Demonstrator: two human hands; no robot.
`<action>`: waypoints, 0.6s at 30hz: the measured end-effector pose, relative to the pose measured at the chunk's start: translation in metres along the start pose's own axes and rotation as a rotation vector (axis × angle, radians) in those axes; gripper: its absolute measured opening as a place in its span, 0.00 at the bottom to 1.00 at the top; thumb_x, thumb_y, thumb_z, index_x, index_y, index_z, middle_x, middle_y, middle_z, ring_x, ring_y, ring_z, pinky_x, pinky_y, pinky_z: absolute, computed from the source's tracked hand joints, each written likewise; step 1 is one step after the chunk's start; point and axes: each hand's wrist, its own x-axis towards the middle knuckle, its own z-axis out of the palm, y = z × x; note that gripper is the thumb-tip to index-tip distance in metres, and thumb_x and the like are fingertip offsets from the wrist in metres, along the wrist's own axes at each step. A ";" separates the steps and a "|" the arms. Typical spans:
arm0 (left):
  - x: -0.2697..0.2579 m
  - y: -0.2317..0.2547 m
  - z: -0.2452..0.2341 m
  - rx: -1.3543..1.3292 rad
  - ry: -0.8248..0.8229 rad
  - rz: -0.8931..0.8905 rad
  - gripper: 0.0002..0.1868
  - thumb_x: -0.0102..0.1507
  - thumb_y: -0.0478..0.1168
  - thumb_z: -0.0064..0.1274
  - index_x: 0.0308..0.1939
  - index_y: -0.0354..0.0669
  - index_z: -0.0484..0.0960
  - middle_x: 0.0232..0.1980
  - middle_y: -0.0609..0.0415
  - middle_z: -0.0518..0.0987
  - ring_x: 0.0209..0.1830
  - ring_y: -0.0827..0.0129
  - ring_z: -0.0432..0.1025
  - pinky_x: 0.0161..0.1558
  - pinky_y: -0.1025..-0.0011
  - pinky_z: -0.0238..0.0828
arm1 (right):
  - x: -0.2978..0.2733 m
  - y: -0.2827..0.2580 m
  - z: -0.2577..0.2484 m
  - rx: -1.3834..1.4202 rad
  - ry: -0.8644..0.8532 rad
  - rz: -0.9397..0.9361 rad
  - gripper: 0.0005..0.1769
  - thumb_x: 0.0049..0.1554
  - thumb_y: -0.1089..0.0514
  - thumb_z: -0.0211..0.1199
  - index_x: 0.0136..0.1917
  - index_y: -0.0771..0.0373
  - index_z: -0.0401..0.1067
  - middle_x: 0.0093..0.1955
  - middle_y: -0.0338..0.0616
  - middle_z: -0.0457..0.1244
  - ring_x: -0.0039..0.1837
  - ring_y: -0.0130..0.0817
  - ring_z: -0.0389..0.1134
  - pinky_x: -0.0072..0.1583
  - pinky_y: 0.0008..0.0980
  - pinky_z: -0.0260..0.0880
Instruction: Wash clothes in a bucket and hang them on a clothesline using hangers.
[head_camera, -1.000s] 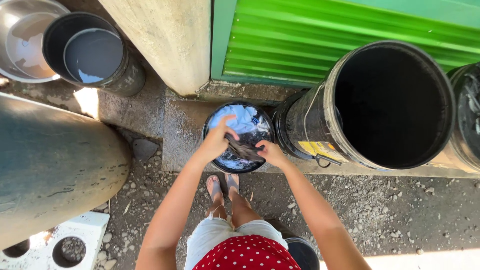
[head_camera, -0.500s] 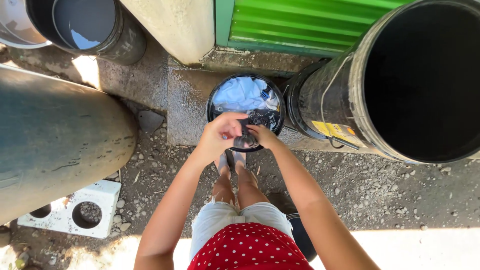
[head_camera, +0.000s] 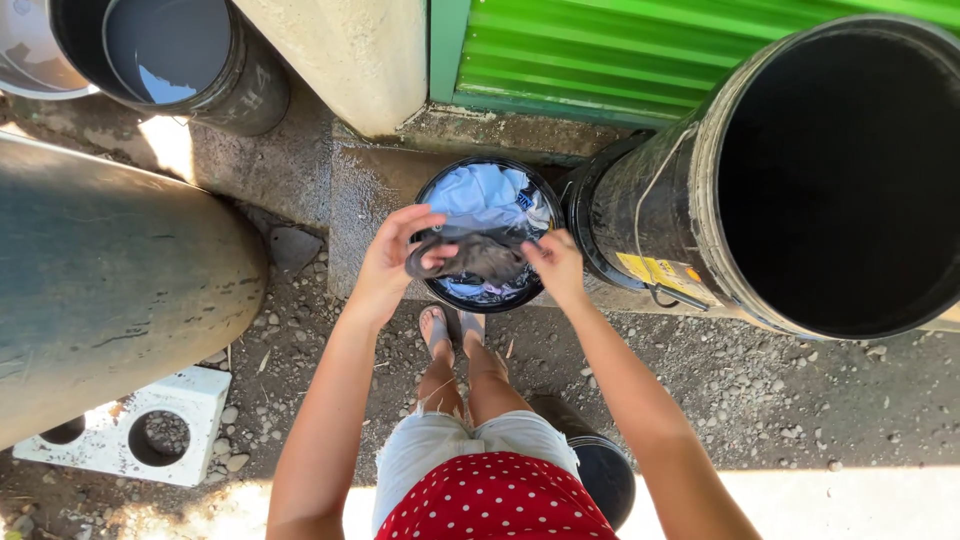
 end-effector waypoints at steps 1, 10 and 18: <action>0.003 -0.005 -0.003 0.047 -0.009 -0.013 0.33 0.61 0.32 0.63 0.68 0.40 0.69 0.63 0.48 0.75 0.56 0.63 0.78 0.57 0.69 0.75 | 0.000 -0.001 -0.008 0.227 0.140 -0.126 0.14 0.57 0.51 0.69 0.45 0.64 0.75 0.49 0.43 0.66 0.48 0.34 0.69 0.49 0.34 0.70; 0.016 -0.036 -0.042 0.215 0.170 0.191 0.28 0.59 0.24 0.57 0.63 0.38 0.72 0.63 0.50 0.75 0.67 0.64 0.72 0.68 0.66 0.66 | -0.022 -0.057 -0.107 1.029 0.163 -0.209 0.09 0.65 0.61 0.66 0.48 0.59 0.65 0.46 0.34 0.64 0.49 0.24 0.62 0.53 0.23 0.64; 0.031 -0.102 -0.091 -0.240 0.489 0.151 0.21 0.61 0.21 0.50 0.56 0.40 0.80 0.49 0.51 0.76 0.48 0.59 0.77 0.58 0.64 0.76 | -0.009 -0.030 -0.062 -0.076 0.126 -0.095 0.09 0.55 0.64 0.68 0.46 0.56 0.71 0.48 0.39 0.67 0.48 0.38 0.71 0.49 0.36 0.71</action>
